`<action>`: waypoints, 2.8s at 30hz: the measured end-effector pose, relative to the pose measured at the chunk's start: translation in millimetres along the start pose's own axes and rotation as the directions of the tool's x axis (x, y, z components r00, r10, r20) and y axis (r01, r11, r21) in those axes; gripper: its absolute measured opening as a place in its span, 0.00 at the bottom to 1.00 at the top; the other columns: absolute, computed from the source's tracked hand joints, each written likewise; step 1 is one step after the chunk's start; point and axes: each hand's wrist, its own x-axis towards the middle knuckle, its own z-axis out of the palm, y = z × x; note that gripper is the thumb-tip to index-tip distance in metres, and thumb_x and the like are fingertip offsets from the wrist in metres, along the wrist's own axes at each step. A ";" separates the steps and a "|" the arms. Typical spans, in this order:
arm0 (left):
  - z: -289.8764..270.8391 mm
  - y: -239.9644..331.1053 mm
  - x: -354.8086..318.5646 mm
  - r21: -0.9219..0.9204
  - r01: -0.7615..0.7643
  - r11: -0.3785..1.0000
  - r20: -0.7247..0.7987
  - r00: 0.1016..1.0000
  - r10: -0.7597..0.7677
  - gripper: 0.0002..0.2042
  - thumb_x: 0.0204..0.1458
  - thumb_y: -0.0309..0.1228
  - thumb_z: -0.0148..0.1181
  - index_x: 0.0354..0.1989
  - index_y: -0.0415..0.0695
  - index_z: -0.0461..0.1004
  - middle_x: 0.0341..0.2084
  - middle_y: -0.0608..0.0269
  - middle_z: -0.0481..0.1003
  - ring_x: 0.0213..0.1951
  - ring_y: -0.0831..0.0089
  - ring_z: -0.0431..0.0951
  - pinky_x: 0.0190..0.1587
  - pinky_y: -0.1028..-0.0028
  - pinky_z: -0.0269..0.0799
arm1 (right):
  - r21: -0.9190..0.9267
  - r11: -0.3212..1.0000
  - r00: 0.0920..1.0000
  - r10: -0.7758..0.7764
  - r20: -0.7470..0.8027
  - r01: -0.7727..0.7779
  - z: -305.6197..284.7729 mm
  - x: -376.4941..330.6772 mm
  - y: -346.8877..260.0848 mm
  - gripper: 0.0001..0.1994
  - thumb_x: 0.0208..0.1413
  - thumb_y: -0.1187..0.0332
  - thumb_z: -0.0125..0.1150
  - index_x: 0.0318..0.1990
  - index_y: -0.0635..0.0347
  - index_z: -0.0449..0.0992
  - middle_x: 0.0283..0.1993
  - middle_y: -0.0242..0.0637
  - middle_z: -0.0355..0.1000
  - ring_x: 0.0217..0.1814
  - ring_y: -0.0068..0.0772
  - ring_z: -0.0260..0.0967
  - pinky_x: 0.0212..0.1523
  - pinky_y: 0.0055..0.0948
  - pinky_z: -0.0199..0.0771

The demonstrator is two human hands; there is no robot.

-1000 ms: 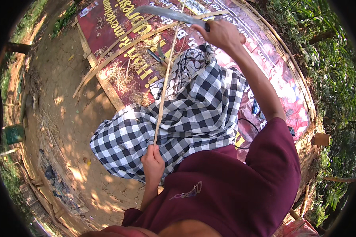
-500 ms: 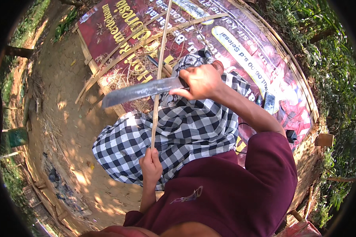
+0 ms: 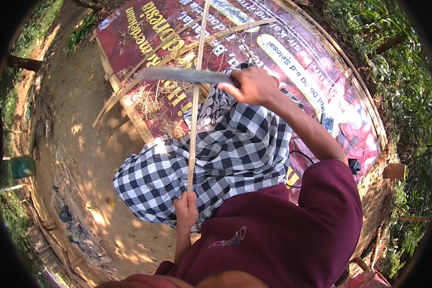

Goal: The person uses a large blade to shave a thin strip of bamboo by hand while seated.

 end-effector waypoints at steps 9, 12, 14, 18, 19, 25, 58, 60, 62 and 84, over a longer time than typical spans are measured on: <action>-16.6 -6.9 5.0 0.134 -0.047 0.990 -0.067 0.996 0.057 0.18 0.64 0.34 0.46 0.21 0.39 0.64 0.09 0.63 0.61 0.12 0.75 0.62 0.17 0.72 0.55 | -0.184 0.968 0.979 -0.189 -0.072 0.173 16.2 20.2 -9.4 0.36 0.53 0.27 0.41 0.24 0.54 0.74 0.10 0.29 0.60 0.09 0.29 0.59 0.11 0.33 0.62; -14.0 -9.8 -5.1 0.166 -0.035 0.985 -0.095 0.994 0.051 0.16 0.62 0.32 0.49 0.21 0.38 0.63 0.09 0.55 0.60 0.11 0.62 0.64 0.17 0.67 0.56 | -0.038 0.965 0.961 0.255 -0.105 -0.260 -3.8 52.8 22.9 0.34 0.60 0.34 0.40 0.22 0.55 0.76 0.09 0.25 0.57 0.09 0.21 0.54 0.12 0.29 0.57; -13.6 -11.3 -6.3 0.179 -0.055 0.982 -0.086 0.994 0.071 0.16 0.62 0.31 0.50 0.21 0.38 0.62 0.08 0.51 0.60 0.11 0.56 0.64 0.16 0.65 0.55 | -0.088 0.944 0.939 0.301 -0.164 -0.318 -6.6 55.3 45.5 0.33 0.61 0.36 0.41 0.21 0.55 0.76 0.09 0.26 0.57 0.10 0.20 0.53 0.12 0.30 0.57; -8.6 -11.7 -5.2 0.154 -0.089 0.984 -0.078 0.992 0.101 0.16 0.62 0.31 0.50 0.21 0.38 0.61 0.08 0.52 0.59 0.09 0.57 0.63 0.16 0.64 0.54 | 0.030 0.999 0.998 0.027 0.050 -0.029 0.9 15.7 -2.1 0.35 0.57 0.32 0.44 0.25 0.60 0.76 0.10 0.33 0.63 0.11 0.35 0.63 0.15 0.37 0.66; -9.8 -9.4 -1.2 0.145 -0.086 0.986 -0.060 0.994 0.096 0.16 0.62 0.31 0.50 0.20 0.38 0.61 0.08 0.52 0.59 0.09 0.57 0.63 0.16 0.64 0.54 | -0.065 0.996 0.993 -0.057 0.101 0.064 3.1 3.7 -27.3 0.36 0.55 0.31 0.44 0.25 0.60 0.76 0.12 0.34 0.65 0.13 0.38 0.66 0.17 0.38 0.68; -26.8 -8.0 1.8 0.129 -0.017 0.991 0.007 1.000 0.017 0.18 0.63 0.34 0.47 0.21 0.39 0.65 0.09 0.62 0.61 0.12 0.75 0.64 0.18 0.72 0.56 | -0.192 0.887 0.905 -0.424 0.016 0.419 20.3 -2.4 -43.8 0.38 0.51 0.27 0.44 0.23 0.59 0.73 0.15 0.35 0.67 0.14 0.39 0.69 0.17 0.37 0.71; -36.0 4.9 6.9 0.245 0.035 0.969 0.030 0.999 -0.044 0.16 0.61 0.32 0.51 0.22 0.37 0.63 0.09 0.50 0.62 0.12 0.52 0.65 0.17 0.62 0.56 | -0.116 0.916 0.920 -0.372 0.120 0.385 39.5 -16.0 -60.6 0.35 0.52 0.30 0.48 0.26 0.59 0.73 0.13 0.39 0.67 0.16 0.45 0.71 0.18 0.41 0.70; -40.4 -1.1 2.0 0.311 0.039 0.950 0.002 0.999 -0.042 0.15 0.61 0.32 0.51 0.23 0.37 0.64 0.09 0.51 0.62 0.11 0.56 0.64 0.18 0.64 0.56 | -0.175 0.911 0.922 -0.342 0.182 0.372 36.2 0.8 -46.9 0.36 0.51 0.29 0.48 0.25 0.59 0.73 0.14 0.39 0.68 0.16 0.44 0.71 0.17 0.41 0.70; -44.0 -5.2 -2.8 0.389 0.048 0.920 -0.036 0.999 -0.037 0.15 0.61 0.32 0.52 0.23 0.38 0.65 0.09 0.52 0.63 0.12 0.56 0.65 0.18 0.64 0.57 | -0.175 0.970 0.969 -0.130 0.211 0.168 25.8 25.6 -19.2 0.39 0.50 0.25 0.43 0.23 0.58 0.74 0.12 0.34 0.64 0.11 0.34 0.63 0.15 0.36 0.67; -38.9 -6.0 -8.2 0.235 0.074 0.969 -0.083 0.995 -0.056 0.09 0.56 0.30 0.61 0.28 0.36 0.75 0.08 0.62 0.59 0.13 0.78 0.58 0.18 0.74 0.53 | -0.180 0.898 0.914 0.406 -0.008 -0.401 30.1 -61.2 26.6 0.36 0.57 0.34 0.46 0.24 0.66 0.76 0.19 0.52 0.72 0.23 0.54 0.73 0.29 0.45 0.74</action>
